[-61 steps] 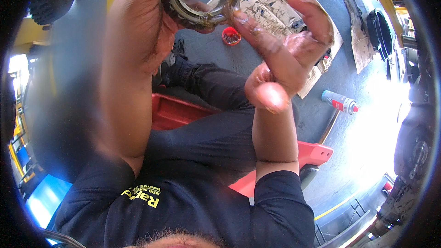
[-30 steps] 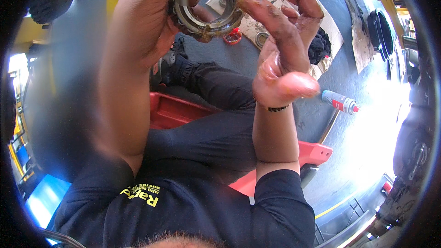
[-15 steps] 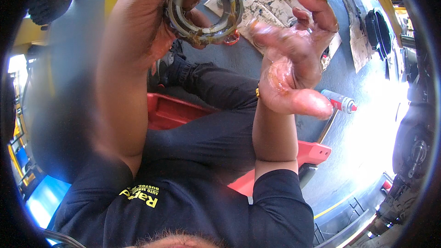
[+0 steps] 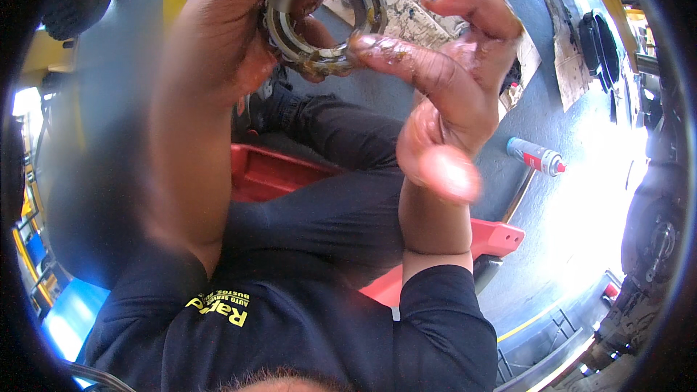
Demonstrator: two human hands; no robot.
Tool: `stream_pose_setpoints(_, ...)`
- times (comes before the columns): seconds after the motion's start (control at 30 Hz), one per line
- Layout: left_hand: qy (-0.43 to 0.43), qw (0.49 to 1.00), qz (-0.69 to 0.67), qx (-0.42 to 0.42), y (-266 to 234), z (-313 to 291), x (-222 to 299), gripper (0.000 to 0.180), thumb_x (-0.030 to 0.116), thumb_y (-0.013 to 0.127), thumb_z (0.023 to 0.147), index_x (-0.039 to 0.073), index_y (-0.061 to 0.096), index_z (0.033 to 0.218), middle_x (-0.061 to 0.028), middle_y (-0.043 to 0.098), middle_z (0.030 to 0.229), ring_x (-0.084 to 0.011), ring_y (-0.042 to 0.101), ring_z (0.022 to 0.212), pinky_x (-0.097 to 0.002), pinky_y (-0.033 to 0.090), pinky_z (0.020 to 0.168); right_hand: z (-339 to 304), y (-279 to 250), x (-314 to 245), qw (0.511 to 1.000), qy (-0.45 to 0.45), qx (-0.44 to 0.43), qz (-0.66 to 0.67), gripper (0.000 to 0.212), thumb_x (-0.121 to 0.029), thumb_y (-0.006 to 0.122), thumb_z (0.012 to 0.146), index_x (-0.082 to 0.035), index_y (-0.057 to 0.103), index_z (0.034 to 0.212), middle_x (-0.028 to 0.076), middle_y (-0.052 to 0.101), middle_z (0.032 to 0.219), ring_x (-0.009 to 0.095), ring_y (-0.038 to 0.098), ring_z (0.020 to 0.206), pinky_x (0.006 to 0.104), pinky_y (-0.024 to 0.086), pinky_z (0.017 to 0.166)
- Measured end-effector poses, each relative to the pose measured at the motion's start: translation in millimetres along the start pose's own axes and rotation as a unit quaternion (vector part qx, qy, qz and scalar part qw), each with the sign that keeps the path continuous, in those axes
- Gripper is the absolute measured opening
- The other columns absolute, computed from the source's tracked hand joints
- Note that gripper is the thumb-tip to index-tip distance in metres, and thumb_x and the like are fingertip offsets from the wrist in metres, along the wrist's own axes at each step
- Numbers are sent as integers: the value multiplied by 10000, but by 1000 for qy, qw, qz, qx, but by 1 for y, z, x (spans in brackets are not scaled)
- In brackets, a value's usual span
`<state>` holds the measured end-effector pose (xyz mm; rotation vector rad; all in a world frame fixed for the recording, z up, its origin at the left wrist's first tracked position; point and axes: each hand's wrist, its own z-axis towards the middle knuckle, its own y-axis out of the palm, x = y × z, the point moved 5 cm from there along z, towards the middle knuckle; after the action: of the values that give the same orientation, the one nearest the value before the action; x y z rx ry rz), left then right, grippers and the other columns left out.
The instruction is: The person applies grease to a metal bearing by hand, rotating it to spread the lubricant evenly across the inner and outer surfaces. The person then wipes their hands with a black cloth.
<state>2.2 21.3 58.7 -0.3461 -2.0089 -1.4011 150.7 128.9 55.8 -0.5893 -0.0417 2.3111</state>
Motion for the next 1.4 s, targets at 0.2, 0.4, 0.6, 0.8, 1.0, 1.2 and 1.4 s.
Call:
stream_pose_setpoints(0.2, -27, 985, -90, -146, -23, 27, -11, 373, 232, 478, 1081, -100, 577, 1216, -210, 721, 1056, -239, 757, 874, -373, 663, 733, 3, -2, 5, 969, 84, 51, 226, 1191, -901, 17, 879, 15, 707, 1201, 302, 433, 1482, 365, 371, 1447, 480, 324, 1157)
stream_pose_setpoints(0.4, -74, 982, -166, -45, -5, 16, -15, 382, 236, 437, 1085, -86, 545, 1258, -223, 716, 1086, -278, 761, 872, -400, 676, 693, -7, -17, 18, 998, 57, 7, 1, 1219, -834, -85, 906, 33, 671, 1310, 280, 505, 1459, 342, 408, 1426, 448, 339, 1174)
stream_pose_setpoints(0.6, 15, 993, -103, -64, -12, 24, -17, 363, 206, 431, 1088, -98, 544, 1251, -217, 716, 1075, -264, 761, 860, -395, 676, 692, -7, 2, 18, 998, 41, 40, -15, 1160, -822, -34, 935, -11, 727, 1265, 219, 511, 1456, 311, 401, 1409, 453, 317, 1145)
stream_pose_setpoints(0.8, 85, 993, -29, -79, -7, 12, -3, 363, 196, 433, 1094, -106, 534, 1268, -197, 716, 1043, -242, 757, 869, -372, 674, 706, 1, 0, -12, 946, 67, -4, -318, 955, -787, 185, 991, -82, 818, 1107, 176, 517, 1409, 300, 424, 1359, 466, 323, 1082)
stream_pose_setpoints(1.0, 213, 977, 3, 7, 11, -3, 8, 386, 237, 452, 1100, -106, 559, 1241, -161, 706, 1045, -204, 739, 855, -330, 655, 717, -6, -11, 8, 968, -50, -38, -242, 1036, -840, 128, 950, -60, 755, 1216, 210, 467, 1444, 309, 427, 1360, 466, 340, 1128)
stream_pose_setpoints(1.2, 324, 943, 42, 58, -3, 1, -3, 320, 211, 529, 1088, -84, 610, 1181, -129, 706, 1041, -150, 713, 866, -271, 607, 747, -26, -14, 33, 996, -11, 11, -89, 1172, -885, -1, 885, -40, 686, 1317, 233, 478, 1440, 309, 443, 1373, 438, 379, 1116)
stream_pose_setpoints(1.4, 327, 943, 53, 38, 2, -7, -5, 285, 195, 538, 1089, -64, 624, 1172, -104, 708, 1036, -126, 697, 861, -252, 579, 755, 0, 11, 2, 966, 76, 1, -248, 1057, -835, 91, 952, -55, 758, 1207, 209, 513, 1417, 309, 480, 1327, 423, 385, 1057)
